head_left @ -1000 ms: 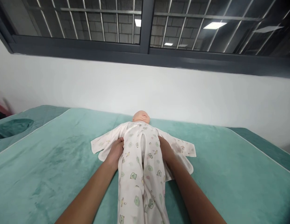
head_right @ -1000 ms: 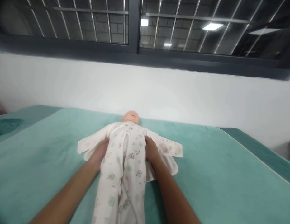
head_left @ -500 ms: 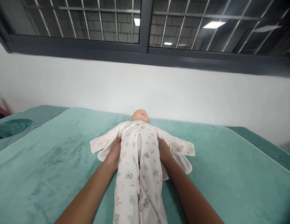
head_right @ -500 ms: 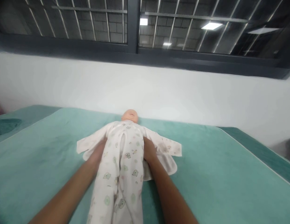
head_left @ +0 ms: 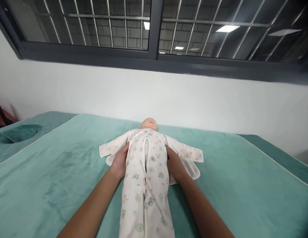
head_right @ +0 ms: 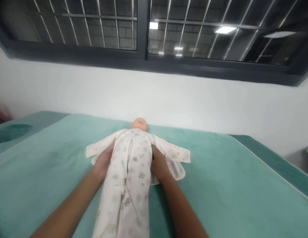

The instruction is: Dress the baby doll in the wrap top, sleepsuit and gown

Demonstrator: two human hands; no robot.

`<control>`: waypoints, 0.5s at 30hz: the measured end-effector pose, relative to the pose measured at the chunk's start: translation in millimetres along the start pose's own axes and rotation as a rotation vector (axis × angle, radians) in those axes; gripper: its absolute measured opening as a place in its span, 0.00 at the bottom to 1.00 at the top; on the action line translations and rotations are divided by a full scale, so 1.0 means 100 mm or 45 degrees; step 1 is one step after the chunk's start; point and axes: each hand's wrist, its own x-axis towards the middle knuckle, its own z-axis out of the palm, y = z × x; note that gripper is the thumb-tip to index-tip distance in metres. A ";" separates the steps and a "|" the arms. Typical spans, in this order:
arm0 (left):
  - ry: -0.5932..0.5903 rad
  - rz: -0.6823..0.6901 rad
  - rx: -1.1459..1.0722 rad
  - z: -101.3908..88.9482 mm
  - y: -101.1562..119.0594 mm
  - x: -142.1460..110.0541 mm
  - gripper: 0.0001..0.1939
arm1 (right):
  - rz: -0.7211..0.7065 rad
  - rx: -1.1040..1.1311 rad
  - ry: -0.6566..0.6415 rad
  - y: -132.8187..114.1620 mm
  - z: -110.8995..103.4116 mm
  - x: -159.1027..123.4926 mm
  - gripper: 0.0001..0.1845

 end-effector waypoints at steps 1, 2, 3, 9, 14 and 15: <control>0.010 0.043 0.039 -0.03 -0.01 -0.05 0.24 | -0.035 -0.044 0.011 -0.03 -0.01 -0.12 0.22; 0.025 0.096 0.092 -0.07 -0.03 -0.12 0.25 | -0.077 -0.099 0.015 -0.05 -0.02 -0.26 0.22; 0.047 0.160 0.167 -0.11 -0.05 -0.20 0.25 | -0.124 -0.159 0.011 -0.07 -0.03 -0.41 0.22; 0.287 0.628 1.336 -0.52 -0.29 -0.67 0.18 | -0.356 -0.444 -0.028 -0.15 -0.14 -1.15 0.18; 0.209 0.885 1.945 -0.64 -0.43 -0.73 0.20 | -0.471 -0.474 -0.139 -0.25 -0.14 -1.17 0.23; 0.204 0.889 1.968 -0.61 -0.42 -0.71 0.20 | -0.481 -0.465 -0.120 -0.27 -0.12 -1.12 0.24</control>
